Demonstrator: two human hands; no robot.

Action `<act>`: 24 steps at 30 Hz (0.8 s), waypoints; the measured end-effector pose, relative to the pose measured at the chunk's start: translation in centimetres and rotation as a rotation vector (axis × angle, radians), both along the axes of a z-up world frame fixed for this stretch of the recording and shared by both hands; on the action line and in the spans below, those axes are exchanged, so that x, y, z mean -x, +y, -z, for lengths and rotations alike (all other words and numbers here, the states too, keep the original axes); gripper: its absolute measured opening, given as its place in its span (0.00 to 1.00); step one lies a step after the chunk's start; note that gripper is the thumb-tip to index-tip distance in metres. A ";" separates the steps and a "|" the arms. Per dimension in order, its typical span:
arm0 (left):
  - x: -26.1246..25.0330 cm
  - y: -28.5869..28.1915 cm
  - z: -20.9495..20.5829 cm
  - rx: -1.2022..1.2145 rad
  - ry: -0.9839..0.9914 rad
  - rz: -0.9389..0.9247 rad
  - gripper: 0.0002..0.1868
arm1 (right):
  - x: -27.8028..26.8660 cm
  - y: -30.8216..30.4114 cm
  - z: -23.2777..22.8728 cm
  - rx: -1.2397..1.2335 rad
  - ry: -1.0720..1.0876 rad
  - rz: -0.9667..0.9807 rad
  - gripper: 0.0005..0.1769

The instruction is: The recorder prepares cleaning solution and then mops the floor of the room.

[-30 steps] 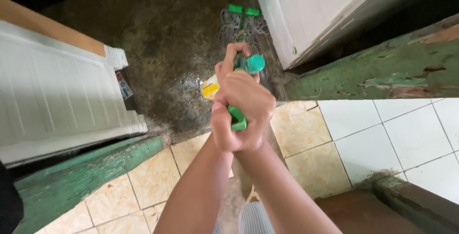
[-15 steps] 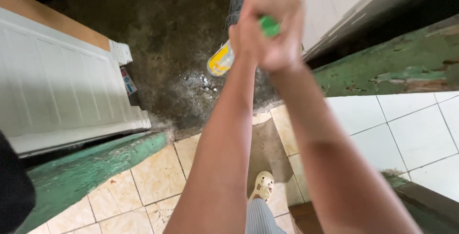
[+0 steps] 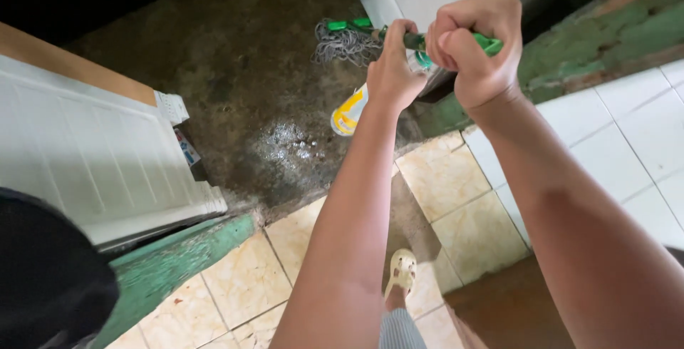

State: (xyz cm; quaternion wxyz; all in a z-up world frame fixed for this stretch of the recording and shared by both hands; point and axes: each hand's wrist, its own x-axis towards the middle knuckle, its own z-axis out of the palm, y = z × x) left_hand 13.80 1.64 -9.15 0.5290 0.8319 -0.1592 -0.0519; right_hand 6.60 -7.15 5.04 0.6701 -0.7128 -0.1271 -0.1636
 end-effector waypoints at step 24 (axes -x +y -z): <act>7.9 4.6 -8.7 -0.186 0.053 0.204 0.33 | 7.1 5.7 -10.3 -0.019 0.169 0.262 0.11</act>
